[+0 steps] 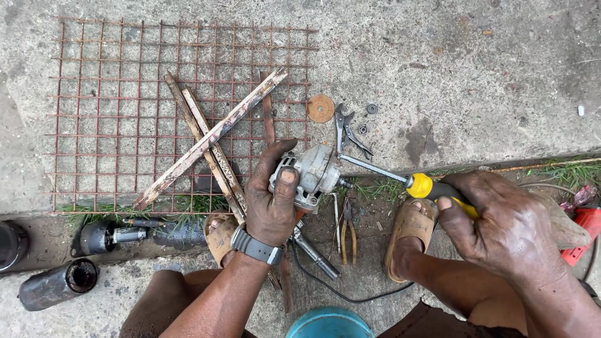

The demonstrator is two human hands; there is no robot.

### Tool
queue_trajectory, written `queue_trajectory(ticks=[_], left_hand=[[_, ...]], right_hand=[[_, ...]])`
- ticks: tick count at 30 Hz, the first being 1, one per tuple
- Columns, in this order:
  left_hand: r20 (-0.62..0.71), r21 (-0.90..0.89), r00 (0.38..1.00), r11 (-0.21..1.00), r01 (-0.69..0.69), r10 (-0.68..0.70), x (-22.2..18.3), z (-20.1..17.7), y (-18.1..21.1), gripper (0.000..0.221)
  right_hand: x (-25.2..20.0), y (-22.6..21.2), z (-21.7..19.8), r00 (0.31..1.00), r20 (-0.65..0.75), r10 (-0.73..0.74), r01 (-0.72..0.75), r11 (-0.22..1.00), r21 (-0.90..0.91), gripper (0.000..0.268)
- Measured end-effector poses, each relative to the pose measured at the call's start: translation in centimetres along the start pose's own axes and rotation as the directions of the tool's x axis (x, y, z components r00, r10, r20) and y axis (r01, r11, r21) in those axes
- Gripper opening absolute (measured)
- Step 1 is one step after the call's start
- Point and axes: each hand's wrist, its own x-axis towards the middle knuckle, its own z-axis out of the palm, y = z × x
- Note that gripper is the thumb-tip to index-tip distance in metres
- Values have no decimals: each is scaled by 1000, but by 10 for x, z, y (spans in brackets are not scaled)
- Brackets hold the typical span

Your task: Disassembling the gear housing of an angle grinder using a manual screwdriver.

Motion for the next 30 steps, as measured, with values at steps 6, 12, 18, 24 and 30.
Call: queue_trajectory(ticks=[6, 12, 18, 24, 30], left_hand=[[-25, -152, 997, 986, 74, -79, -1, -1, -5, 63], [-10, -109, 996, 990, 84, -86, -2, -1, -4, 59], [-40, -95, 985, 982, 163, -168, -2, -2, -4, 59], [-5, -165, 976, 963, 213, -217, -2, 0, -4, 58], [-12, -115, 986, 980, 164, -167, 0, 0, -2, 55]], right_hand=[[-8, 7, 19, 994, -108, -35, 49, 990, 131, 55], [3, -4, 3, 995, -77, -62, 55, 994, -92, 30], [-4, 3, 17, 996, -82, -32, 28, 998, -55, 50], [6, -9, 2, 998, -55, -30, 26, 997, -73, 37], [5, -5, 12, 999, -19, -46, 44, 992, -116, 60]])
